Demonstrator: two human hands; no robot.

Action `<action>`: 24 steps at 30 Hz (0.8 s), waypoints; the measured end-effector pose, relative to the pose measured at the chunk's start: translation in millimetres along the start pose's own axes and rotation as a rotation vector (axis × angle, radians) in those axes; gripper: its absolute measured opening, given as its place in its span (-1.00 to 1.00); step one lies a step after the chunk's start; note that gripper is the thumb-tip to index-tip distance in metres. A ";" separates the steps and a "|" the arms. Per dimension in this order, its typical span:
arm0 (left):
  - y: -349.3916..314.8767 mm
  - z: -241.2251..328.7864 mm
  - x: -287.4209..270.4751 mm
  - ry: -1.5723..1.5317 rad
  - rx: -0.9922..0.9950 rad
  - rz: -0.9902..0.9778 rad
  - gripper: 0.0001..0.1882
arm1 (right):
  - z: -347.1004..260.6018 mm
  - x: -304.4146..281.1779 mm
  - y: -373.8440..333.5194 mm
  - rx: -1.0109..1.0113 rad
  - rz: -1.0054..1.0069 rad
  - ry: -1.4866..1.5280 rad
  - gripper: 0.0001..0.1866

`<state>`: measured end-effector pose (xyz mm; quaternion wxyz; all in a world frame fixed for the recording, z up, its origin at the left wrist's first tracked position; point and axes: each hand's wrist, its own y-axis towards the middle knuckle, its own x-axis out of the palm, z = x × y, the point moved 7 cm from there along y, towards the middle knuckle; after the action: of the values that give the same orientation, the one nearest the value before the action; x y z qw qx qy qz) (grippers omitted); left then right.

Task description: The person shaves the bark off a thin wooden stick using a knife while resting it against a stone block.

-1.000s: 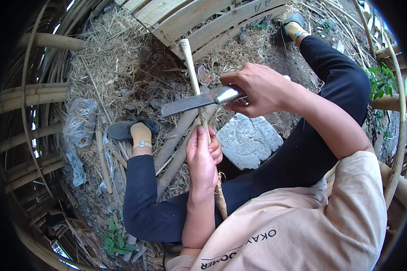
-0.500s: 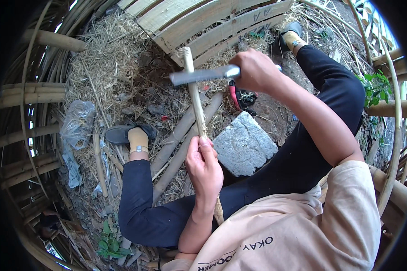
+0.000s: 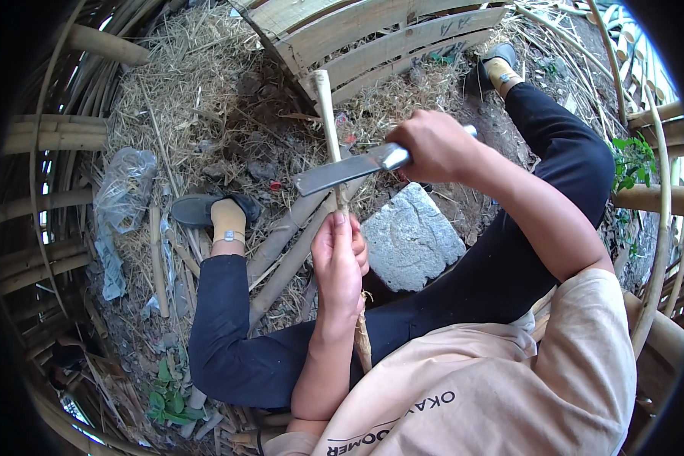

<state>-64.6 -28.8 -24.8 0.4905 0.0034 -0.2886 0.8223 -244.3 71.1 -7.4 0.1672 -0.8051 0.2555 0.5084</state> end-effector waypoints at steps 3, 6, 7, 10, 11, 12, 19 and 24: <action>-4.3 2.0 -0.8 0.098 0.055 0.043 -0.68 | -4.2 1.8 2.9 0.041 0.010 -0.015 -0.85; -10.1 6.3 6.5 0.067 0.034 0.040 -0.66 | -0.9 -8.9 8.9 0.038 0.119 0.056 -0.88; -10.1 6.5 8.6 0.071 0.037 0.037 -0.66 | 2.8 -11.9 10.0 0.033 0.136 0.021 -0.87; -11.1 8.7 10.0 0.092 0.051 0.035 -0.66 | 7.2 -15.1 12.6 0.033 0.166 -0.032 -0.87; -11.6 8.7 10.3 0.096 0.052 0.032 -0.66 | 9.0 -15.3 12.1 0.039 0.170 -0.044 -0.87; -11.6 8.6 10.6 0.091 0.042 0.032 -0.66 | 13.9 -16.0 12.0 0.063 0.179 -0.048 -0.86; -18.1 16.1 14.7 0.053 0.057 -0.028 -0.68 | 86.5 -66.2 16.7 0.347 0.405 -0.177 -0.74; -1.8 16.6 -1.9 -0.041 0.014 -0.017 -0.70 | 58.5 -60.0 -10.6 0.241 0.448 0.130 -0.72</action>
<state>-66.8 -37.7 -10.7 0.4916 0.0260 -0.2928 0.8197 -302.2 125.2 21.9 0.1282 -0.7337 0.4963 0.4460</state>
